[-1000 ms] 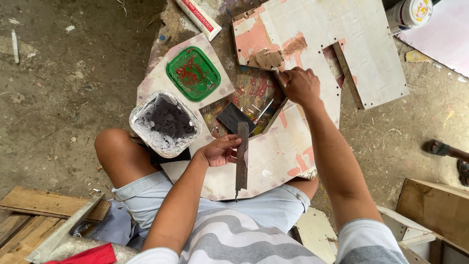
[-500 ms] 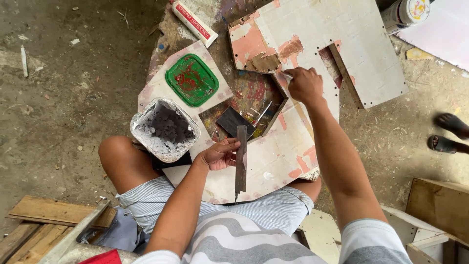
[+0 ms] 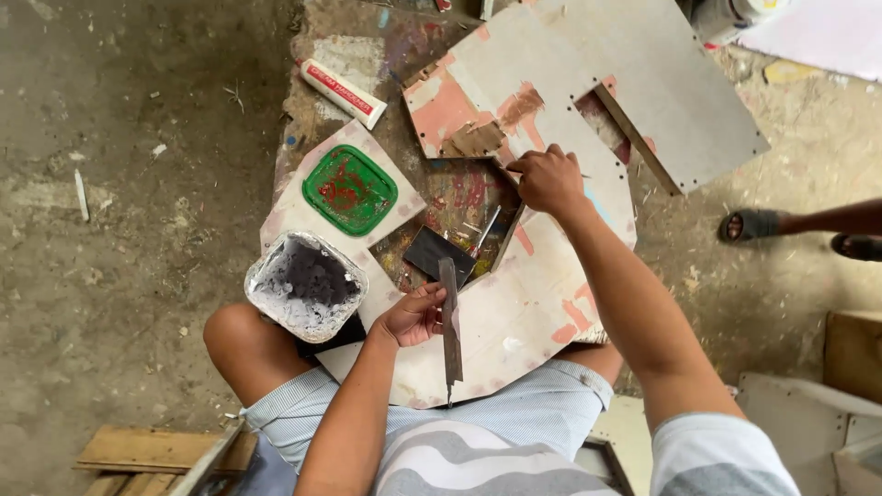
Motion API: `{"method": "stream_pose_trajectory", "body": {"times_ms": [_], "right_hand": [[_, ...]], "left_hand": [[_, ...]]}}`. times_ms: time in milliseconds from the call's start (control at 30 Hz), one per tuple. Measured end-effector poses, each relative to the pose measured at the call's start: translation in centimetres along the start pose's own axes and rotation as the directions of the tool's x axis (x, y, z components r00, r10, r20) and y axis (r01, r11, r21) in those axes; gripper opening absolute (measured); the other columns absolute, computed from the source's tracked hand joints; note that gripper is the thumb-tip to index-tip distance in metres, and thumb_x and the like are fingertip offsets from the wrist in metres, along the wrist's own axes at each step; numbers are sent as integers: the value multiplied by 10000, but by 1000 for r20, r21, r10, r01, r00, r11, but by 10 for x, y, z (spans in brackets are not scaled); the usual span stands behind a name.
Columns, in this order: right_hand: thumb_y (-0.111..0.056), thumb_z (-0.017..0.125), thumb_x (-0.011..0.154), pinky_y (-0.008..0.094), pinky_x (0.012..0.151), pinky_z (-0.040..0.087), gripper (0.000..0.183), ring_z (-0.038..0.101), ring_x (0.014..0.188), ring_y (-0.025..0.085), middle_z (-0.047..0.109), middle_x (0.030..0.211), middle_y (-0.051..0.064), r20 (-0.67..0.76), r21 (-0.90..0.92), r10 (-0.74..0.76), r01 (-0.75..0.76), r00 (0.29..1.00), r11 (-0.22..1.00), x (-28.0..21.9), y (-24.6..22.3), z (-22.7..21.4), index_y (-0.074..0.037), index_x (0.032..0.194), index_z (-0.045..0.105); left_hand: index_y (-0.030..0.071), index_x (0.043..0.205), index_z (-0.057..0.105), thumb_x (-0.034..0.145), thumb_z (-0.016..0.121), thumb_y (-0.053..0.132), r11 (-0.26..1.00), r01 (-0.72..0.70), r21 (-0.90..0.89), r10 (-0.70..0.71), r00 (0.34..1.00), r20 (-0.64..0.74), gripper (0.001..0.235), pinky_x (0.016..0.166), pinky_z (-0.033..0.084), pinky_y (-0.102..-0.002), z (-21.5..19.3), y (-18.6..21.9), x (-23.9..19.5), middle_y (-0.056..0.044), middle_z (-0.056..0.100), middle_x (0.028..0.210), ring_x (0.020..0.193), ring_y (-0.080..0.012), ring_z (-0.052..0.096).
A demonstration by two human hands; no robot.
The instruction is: Applying and smoothing filler material on the edges of a sign using a putty knife
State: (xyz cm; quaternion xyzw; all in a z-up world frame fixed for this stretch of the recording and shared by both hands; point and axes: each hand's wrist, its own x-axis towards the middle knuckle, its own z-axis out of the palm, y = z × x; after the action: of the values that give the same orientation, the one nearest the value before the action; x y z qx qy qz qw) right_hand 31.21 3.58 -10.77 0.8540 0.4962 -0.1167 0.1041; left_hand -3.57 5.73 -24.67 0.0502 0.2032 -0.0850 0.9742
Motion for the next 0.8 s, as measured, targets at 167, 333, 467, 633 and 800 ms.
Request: {"method": "stream_pose_trajectory", "body": {"times_ms": [167,333,467,633,800], "right_hand": [[-164,495,852,451,883,496,459,648,1061,274,773,1071,-89,82,-19,11,-10,997,1000,-6,9,-25,-398,1125,781],[-171,514,911,501,965,439,437,646,1134,315,779,1075,-4,107,67,24,-31,994,997,-6,37,-36,-413,1186,751],[-116,508,917,481,925,452,437,648,1110,326,780,1034,45,68,185,34,-46,997,982,-8,36,-38,-346,1181,770],[-103,546,897,458,888,452,439,646,1096,300,774,975,25,34,72,-5,3,999,997,6,27,-29,-374,1155,774],[-127,594,879,469,927,392,419,622,1105,265,764,930,-10,-10,-15,-37,37,999,999,23,29,-16,-441,1095,769]], "left_hand": [[122,1162,703,1015,616,181,1000,16,20,-16,1000,2,180,694,668,-485,-1,1,0,-157,780,945,812,-363,775],[112,1139,691,1024,597,176,1000,3,9,-3,1000,6,162,673,666,-490,-7,0,-1,-183,777,939,808,-374,775],[110,1145,676,1032,584,186,1000,-2,12,2,1000,18,165,696,661,-513,-8,0,0,-197,776,963,835,-377,773],[101,1144,666,1036,577,186,1000,-18,5,18,1000,21,164,698,658,-520,-5,2,-2,-207,776,975,838,-378,773],[108,1137,673,1028,588,179,1000,-8,-4,8,1000,12,156,690,658,-515,-4,2,-2,-201,777,963,832,-372,776]]}}
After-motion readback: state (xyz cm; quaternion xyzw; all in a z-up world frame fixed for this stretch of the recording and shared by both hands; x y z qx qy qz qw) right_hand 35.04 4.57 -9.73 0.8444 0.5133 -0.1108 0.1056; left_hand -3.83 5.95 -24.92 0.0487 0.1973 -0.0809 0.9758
